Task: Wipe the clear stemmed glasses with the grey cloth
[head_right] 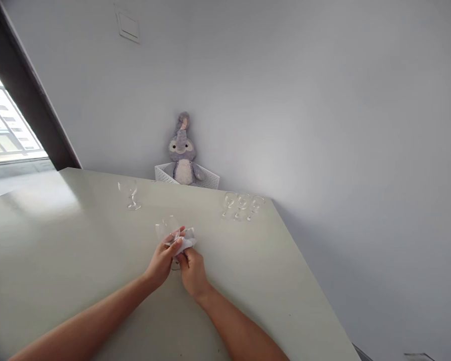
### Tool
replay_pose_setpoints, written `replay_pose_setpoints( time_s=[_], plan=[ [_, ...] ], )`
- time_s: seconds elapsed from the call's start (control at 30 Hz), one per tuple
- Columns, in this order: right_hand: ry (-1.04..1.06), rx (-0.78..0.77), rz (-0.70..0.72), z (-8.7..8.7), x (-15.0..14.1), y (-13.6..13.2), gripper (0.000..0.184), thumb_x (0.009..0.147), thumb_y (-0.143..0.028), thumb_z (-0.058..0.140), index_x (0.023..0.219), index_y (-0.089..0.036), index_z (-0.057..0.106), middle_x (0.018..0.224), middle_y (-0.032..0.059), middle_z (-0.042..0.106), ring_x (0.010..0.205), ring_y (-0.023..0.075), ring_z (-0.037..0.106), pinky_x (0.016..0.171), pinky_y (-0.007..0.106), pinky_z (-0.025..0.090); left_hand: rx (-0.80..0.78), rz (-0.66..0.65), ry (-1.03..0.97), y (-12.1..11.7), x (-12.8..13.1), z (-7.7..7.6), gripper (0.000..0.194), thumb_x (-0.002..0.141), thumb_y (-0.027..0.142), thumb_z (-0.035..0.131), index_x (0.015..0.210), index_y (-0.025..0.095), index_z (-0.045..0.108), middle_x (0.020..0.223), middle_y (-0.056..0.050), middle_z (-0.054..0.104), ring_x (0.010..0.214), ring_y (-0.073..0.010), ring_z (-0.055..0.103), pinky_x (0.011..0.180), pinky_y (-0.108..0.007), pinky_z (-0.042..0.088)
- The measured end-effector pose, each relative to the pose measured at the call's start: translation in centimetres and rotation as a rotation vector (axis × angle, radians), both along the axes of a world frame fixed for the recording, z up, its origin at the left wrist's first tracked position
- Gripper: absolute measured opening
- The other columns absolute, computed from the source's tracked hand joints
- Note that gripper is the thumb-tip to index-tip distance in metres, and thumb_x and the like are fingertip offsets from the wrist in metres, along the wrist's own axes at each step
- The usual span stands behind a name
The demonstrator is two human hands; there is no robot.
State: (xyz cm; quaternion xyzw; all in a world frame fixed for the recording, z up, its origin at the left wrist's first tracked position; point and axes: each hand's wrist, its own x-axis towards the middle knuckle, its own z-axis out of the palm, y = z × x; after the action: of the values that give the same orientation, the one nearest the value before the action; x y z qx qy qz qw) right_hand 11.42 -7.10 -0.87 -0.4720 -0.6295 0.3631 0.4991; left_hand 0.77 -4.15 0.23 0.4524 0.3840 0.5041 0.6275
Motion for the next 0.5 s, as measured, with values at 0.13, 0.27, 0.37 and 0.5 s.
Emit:
replay_pose_setpoints(
  time_s=[0.13,0.27,0.37,0.5],
  plan=[
    [0.147,-0.015,-0.203,0.3,1.1,0.9,0.029,0.083,-0.040,0.046,0.089,-0.016,0.061,0.083,0.0052,0.062,0.080,0.0182,0.055,0.076,0.030,0.043,0.063,0.226,-0.012,0.9,-0.7,0.6,0.043,0.078,0.044,0.051,0.110,0.016,0.055,0.120,-0.011,0.055,0.112,-0.0224,0.047,0.089,-0.033,0.040],
    [0.306,-0.189,-0.107,-0.6,0.2,1.1,0.032,0.079,-0.045,0.050,0.083,-0.015,0.061,0.072,0.0033,0.059,0.065,0.0153,0.053,0.063,0.028,0.045,0.142,0.331,0.021,1.2,-1.0,0.7,0.035,0.079,0.044,0.050,0.101,0.018,0.057,0.125,-0.009,0.051,0.110,-0.0199,0.048,0.085,-0.031,0.041],
    [0.290,-0.307,0.140,-1.1,-1.3,0.1,0.028,0.079,-0.042,0.049,0.080,-0.017,0.060,0.066,0.0005,0.056,0.054,0.0126,0.051,0.051,0.025,0.043,0.166,0.302,0.076,1.1,-1.2,1.1,0.035,0.080,0.044,0.047,0.104,0.018,0.055,0.124,-0.008,0.052,0.103,-0.0181,0.052,0.080,-0.029,0.043],
    [-0.058,-0.284,0.328,-0.2,-1.3,-1.1,0.023,0.080,-0.038,0.048,0.076,-0.018,0.060,0.060,-0.0020,0.054,0.048,0.0110,0.050,0.047,0.022,0.038,0.256,0.385,0.209,1.3,-2.1,2.2,0.037,0.081,0.045,0.046,0.105,0.018,0.055,0.124,-0.009,0.051,0.098,-0.0178,0.053,0.077,-0.028,0.044]
  ],
)
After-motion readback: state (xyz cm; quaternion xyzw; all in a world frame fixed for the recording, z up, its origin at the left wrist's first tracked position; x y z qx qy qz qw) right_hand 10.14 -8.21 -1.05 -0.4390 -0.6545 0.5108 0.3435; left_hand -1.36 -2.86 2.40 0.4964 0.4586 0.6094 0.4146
